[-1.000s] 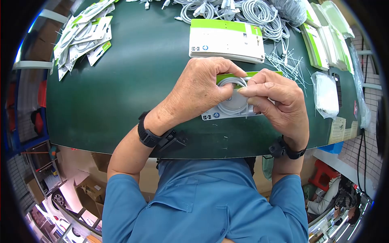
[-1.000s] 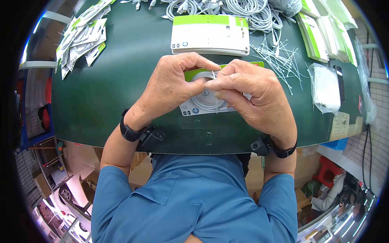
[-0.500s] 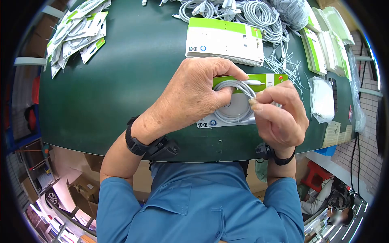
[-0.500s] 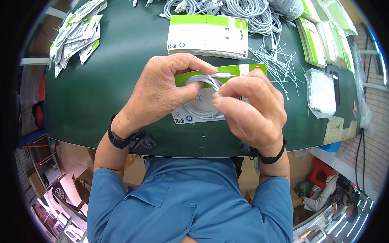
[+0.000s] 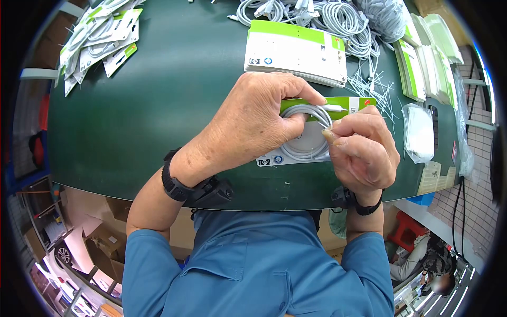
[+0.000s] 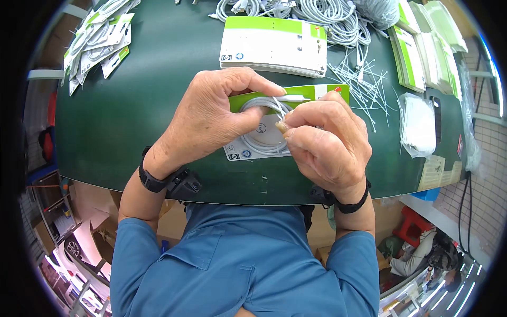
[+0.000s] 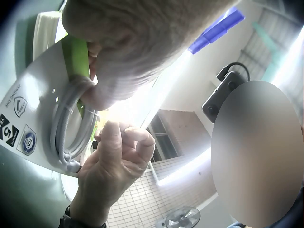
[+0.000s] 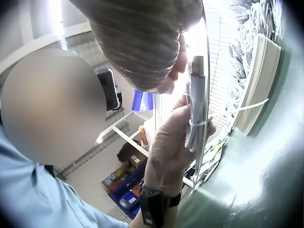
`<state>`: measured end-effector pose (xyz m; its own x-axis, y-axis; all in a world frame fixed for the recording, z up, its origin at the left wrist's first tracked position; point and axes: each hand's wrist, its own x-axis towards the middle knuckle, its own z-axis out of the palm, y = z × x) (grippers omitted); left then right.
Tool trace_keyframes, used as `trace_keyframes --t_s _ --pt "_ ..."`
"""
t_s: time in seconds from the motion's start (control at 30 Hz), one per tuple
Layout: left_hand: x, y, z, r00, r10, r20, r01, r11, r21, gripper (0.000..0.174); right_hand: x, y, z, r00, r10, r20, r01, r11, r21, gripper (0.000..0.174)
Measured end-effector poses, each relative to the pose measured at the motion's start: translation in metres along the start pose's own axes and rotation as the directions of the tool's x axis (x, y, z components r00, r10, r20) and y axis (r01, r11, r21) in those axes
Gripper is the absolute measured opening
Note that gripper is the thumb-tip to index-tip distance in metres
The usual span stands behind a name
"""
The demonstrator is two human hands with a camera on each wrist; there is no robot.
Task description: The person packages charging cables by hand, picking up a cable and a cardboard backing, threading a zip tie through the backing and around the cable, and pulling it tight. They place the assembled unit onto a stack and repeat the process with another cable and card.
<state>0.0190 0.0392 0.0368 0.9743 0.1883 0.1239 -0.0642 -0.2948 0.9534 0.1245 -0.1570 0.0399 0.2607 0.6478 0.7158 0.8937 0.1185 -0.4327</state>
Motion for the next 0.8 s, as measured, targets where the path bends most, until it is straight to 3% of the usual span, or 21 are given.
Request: trace_keyframes --t_s 0.5,0.8 --pt "0.0000 0.0005 0.0001 1.000 0.010 0.003 -0.010 1.000 -0.005 0.035 0.0014 0.0065 0.0050 1.000 -0.003 0.011 0.002 0.999 0.033 0.033" --pt "0.0020 -0.0007 -0.0020 0.995 -0.067 0.067 0.072 0.994 -0.079 0.035 0.0024 0.0079 0.0059 0.999 -0.013 0.039 0.013 1.000 -0.001 0.029"
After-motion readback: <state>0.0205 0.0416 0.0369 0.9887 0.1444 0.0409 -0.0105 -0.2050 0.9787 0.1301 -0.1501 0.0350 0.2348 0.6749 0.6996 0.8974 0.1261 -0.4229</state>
